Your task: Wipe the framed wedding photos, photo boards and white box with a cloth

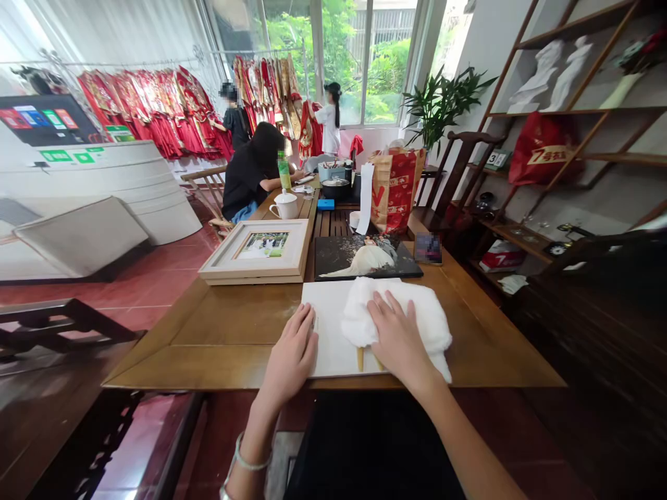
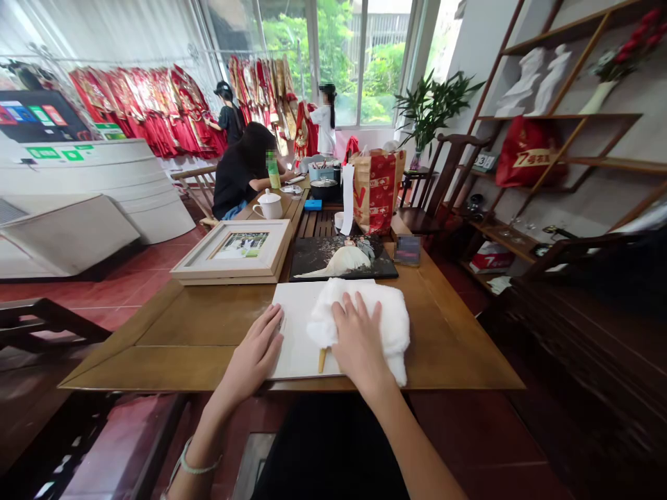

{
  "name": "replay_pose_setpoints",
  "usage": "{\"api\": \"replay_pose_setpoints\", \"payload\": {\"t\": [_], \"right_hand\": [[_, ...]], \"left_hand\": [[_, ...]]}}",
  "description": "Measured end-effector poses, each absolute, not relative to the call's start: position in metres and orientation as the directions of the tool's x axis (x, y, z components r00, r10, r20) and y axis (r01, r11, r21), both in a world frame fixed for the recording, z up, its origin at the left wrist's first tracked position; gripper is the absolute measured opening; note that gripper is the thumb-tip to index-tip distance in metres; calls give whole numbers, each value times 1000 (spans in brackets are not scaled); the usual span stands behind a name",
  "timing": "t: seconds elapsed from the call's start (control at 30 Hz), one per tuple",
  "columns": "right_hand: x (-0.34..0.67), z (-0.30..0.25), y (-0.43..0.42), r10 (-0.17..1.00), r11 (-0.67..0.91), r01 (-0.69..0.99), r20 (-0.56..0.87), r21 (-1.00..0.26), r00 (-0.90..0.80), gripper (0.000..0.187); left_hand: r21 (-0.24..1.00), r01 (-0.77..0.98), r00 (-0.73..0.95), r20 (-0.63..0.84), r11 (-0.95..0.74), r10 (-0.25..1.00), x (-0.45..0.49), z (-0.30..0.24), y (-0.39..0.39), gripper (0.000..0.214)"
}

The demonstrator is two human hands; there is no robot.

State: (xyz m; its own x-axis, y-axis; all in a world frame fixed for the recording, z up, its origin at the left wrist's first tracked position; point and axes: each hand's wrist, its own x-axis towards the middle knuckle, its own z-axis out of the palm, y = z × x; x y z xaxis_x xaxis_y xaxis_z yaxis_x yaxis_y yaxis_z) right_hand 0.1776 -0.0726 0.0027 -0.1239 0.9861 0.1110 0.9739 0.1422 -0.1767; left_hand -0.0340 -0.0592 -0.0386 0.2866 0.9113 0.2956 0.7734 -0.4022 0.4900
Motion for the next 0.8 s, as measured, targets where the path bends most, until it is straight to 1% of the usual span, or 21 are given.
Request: {"api": "replay_pose_setpoints", "payload": {"t": [0.2, 0.33, 0.5, 0.67, 0.8], "right_hand": [[191, -4, -141, 955, 289, 940, 122, -184, -269, 61], [197, -2, -146, 940, 340, 912, 113, -228, -322, 63], [192, 1, -97, 964, 263, 931, 110, -252, -243, 68], [173, 5, -44, 980, 176, 960, 132, -216, -149, 60], [160, 6, -39, 980, 161, 967, 151, -198, -132, 56]], "left_hand": [[488, 788, 278, 263, -376, 924, -33, -39, -59, 49], [482, 784, 277, 290, -390, 916, -34, -41, -58, 47], [481, 776, 284, 310, -408, 907, -34, -40, -59, 46], [489, 767, 283, 322, -414, 904, -34, -40, -58, 46], [491, 767, 287, 313, -413, 905, -34, -40, -58, 46]]}}
